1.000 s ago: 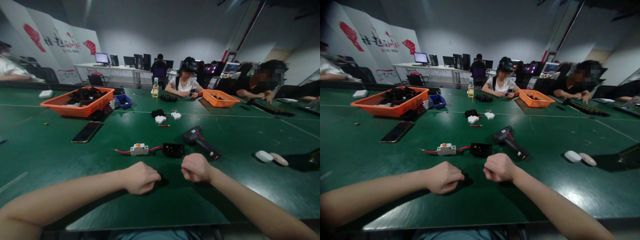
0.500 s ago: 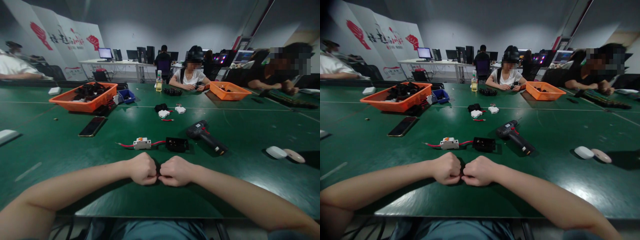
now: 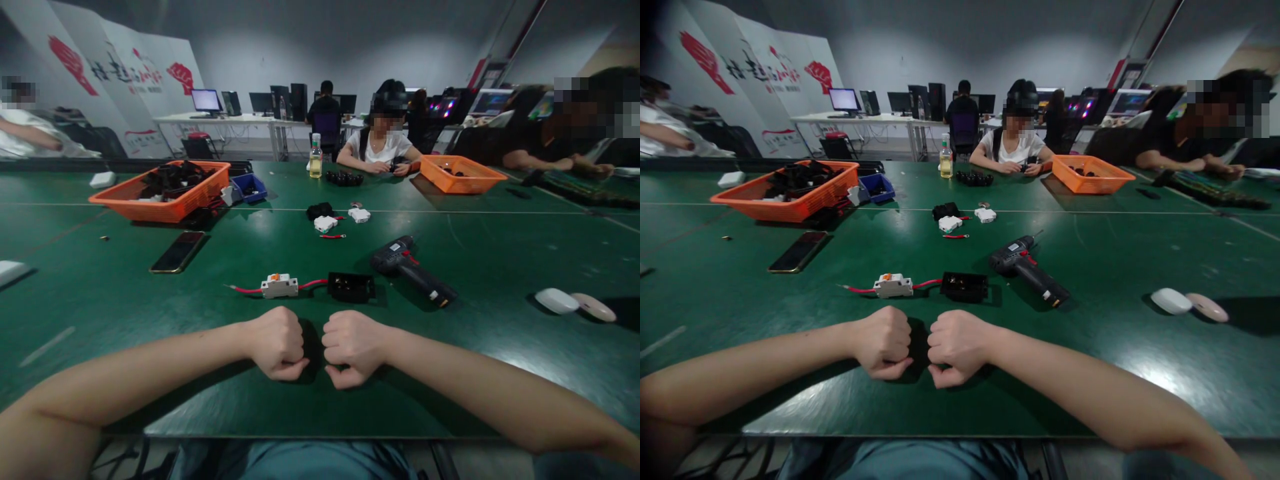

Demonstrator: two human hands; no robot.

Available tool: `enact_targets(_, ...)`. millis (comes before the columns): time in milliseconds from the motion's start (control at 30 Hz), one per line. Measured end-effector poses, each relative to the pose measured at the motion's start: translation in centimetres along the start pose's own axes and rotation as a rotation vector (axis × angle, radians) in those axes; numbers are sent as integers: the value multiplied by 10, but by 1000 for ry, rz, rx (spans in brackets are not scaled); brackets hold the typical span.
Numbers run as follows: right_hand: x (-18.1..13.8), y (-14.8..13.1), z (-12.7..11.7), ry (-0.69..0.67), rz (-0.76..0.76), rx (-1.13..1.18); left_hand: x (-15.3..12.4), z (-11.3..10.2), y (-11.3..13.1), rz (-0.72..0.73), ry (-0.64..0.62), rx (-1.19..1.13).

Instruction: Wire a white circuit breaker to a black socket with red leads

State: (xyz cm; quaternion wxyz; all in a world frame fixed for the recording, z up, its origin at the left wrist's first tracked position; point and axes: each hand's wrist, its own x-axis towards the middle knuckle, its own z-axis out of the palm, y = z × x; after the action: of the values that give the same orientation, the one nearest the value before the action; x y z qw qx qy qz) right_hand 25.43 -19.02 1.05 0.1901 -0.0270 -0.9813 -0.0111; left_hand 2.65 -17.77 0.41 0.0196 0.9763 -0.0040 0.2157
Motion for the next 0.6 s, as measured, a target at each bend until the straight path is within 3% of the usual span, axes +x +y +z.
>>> enact_targets(400,2,1,-5,21,-73,21,3,-9,3,143,61,69)
enact_targets(600,0,0,-3,-2,-56,-2,1,-4,0,89,65,74)
